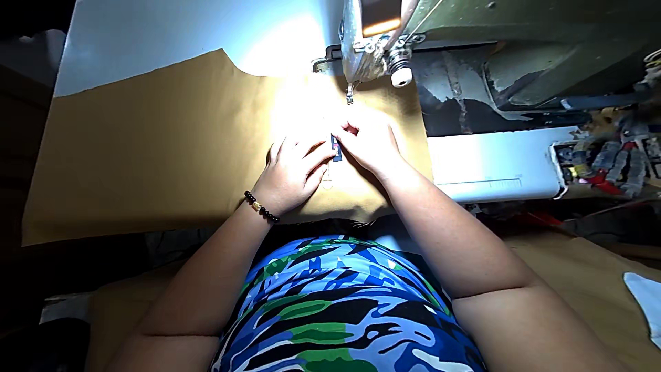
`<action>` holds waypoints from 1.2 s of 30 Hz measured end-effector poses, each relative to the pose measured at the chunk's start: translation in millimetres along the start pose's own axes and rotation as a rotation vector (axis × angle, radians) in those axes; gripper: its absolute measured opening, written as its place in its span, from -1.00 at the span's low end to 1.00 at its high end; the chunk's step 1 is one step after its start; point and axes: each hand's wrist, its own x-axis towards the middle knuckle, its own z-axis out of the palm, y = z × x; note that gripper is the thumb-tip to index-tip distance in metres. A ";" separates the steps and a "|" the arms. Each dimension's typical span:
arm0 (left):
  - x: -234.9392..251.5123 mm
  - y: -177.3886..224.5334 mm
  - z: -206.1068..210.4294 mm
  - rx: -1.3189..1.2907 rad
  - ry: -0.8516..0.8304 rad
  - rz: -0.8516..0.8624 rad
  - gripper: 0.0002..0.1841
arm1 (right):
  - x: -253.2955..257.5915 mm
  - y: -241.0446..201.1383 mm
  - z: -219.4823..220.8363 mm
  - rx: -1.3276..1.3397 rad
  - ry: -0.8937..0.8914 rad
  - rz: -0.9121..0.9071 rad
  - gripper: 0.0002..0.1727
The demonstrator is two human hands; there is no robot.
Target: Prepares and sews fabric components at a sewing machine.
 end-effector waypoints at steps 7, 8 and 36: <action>2.8 -0.4 -1.4 0.014 -0.038 -0.004 -0.56 | 0.2 5.0 5.5 -0.018 0.074 -0.100 -0.75; 4.2 0.2 -2.6 0.012 -0.068 -0.014 -0.56 | 0.1 4.7 5.5 -0.015 0.077 -0.097 -0.77; 86.2 -5.7 6.4 0.022 -0.133 0.004 -0.55 | 21.1 46.4 -44.6 -0.300 -0.209 -0.233 -0.54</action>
